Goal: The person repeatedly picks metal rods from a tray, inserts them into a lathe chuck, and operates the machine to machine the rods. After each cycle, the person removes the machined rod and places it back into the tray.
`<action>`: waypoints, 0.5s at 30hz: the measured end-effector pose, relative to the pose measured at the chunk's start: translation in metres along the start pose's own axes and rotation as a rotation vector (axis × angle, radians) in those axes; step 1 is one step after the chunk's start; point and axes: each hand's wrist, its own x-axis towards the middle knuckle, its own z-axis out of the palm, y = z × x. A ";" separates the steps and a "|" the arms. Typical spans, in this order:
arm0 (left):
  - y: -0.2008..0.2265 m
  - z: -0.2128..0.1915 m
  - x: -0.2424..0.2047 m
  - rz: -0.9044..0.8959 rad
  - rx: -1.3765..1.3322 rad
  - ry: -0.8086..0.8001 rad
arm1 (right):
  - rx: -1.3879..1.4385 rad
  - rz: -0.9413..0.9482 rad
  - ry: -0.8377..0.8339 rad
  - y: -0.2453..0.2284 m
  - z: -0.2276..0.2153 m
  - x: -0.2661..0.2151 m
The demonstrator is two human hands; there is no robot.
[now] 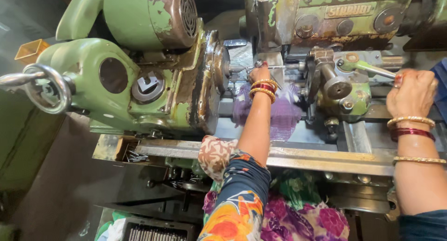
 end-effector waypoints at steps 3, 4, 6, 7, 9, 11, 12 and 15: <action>-0.009 0.008 0.005 -0.058 -0.209 0.015 | 0.068 0.058 -0.062 0.022 0.017 -0.014; -0.011 0.012 0.007 -0.046 -0.388 0.025 | 0.069 0.074 -0.102 0.032 0.019 -0.008; -0.014 0.020 0.015 -0.011 -0.666 0.047 | 0.052 0.101 -0.227 0.046 0.018 0.009; -0.013 0.023 0.022 0.013 -0.763 0.058 | 0.036 0.111 -0.311 0.049 0.017 0.021; -0.023 0.027 0.027 0.055 -0.931 0.061 | 0.124 0.198 -0.498 0.054 0.008 0.046; -0.036 0.024 0.025 0.113 -1.079 0.037 | 0.161 0.261 -0.562 0.040 -0.003 0.036; -0.025 0.024 0.028 0.059 -1.062 0.027 | 0.152 0.268 -0.511 0.030 -0.009 0.035; -0.015 0.018 0.027 -0.092 -0.991 0.012 | 0.017 0.247 -0.391 -0.001 -0.018 -0.003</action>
